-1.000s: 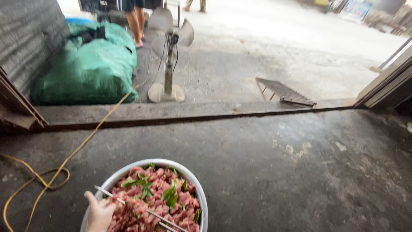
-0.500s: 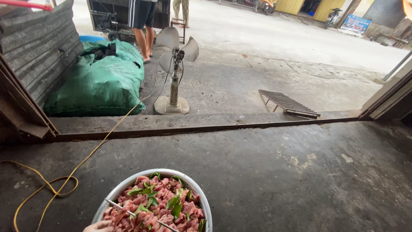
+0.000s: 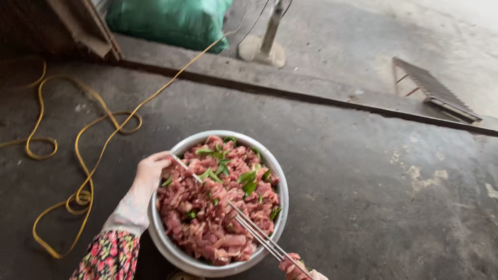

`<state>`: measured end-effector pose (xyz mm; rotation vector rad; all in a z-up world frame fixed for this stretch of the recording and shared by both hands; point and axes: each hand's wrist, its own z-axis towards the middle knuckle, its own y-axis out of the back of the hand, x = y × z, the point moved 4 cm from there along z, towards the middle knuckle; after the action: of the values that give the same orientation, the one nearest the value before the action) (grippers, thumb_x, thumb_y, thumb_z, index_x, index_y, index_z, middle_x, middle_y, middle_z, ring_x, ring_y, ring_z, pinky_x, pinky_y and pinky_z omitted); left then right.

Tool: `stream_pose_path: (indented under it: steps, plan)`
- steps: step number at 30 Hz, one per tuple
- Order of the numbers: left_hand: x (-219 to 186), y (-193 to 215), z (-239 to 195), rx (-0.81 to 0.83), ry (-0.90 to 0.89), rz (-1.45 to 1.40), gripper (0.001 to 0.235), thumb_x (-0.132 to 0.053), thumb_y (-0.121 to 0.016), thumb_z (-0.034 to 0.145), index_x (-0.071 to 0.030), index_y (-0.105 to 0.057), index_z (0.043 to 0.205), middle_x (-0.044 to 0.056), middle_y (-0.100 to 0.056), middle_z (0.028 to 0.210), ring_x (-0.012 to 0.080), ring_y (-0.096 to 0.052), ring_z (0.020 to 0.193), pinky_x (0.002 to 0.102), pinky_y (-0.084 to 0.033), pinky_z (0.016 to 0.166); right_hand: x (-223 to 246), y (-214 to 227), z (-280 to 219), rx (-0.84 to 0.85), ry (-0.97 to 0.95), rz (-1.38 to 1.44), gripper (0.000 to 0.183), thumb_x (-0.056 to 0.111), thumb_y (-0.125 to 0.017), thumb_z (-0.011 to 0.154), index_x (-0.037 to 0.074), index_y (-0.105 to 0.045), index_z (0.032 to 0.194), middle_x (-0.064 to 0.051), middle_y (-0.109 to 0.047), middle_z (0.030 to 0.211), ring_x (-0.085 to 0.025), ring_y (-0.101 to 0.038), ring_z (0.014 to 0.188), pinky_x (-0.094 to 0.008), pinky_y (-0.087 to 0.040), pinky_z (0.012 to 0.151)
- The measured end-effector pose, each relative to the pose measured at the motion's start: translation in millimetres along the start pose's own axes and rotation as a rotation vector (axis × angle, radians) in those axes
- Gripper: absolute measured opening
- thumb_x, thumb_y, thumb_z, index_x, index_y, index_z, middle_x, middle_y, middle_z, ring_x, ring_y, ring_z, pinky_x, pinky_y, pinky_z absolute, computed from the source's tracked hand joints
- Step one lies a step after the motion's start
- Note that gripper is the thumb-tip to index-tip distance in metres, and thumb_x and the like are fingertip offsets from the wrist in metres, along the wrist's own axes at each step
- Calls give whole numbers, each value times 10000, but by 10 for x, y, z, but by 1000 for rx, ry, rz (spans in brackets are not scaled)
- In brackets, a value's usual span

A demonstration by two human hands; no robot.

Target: The person sits on the floor and threads pieces of raw meat and green leaves onto metal skewers from a large metal bowl. They repeatedly pick up meat and leaves, slide them onto the skewers, and continue until the skewers are filled.

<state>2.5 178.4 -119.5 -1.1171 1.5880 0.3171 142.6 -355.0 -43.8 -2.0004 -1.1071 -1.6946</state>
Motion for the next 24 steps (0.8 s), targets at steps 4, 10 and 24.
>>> stream_pose_path:
  steps: [4,10,24]
  plan:
    - [-50,-27,-63,-110,12,122,212,-20,-636,926,24,-713,1119,89,-746,942,166,-732,772,267,-503,544,-142,116,-44,16,-19,-19,220,104,-649,1002,-87,-755,1019,-87,-739,851,-107,-657,764,-266,-532,689]
    - [-411,-210,-186,-211,-101,160,150,44,-658,890,76,-719,1024,100,-751,838,155,-727,675,253,-572,555,-192,178,-11,64,-29,-45,225,106,-649,1004,-92,-753,1022,-93,-741,856,-111,-660,765,-267,-533,691]
    - [-760,-642,-678,-224,-240,431,250,58,-588,872,-25,-816,928,20,-749,771,62,-690,624,217,-559,541,-754,428,-763,-335,-19,-21,237,110,-648,1009,-104,-747,1031,-109,-746,868,-119,-666,767,-269,-535,695]
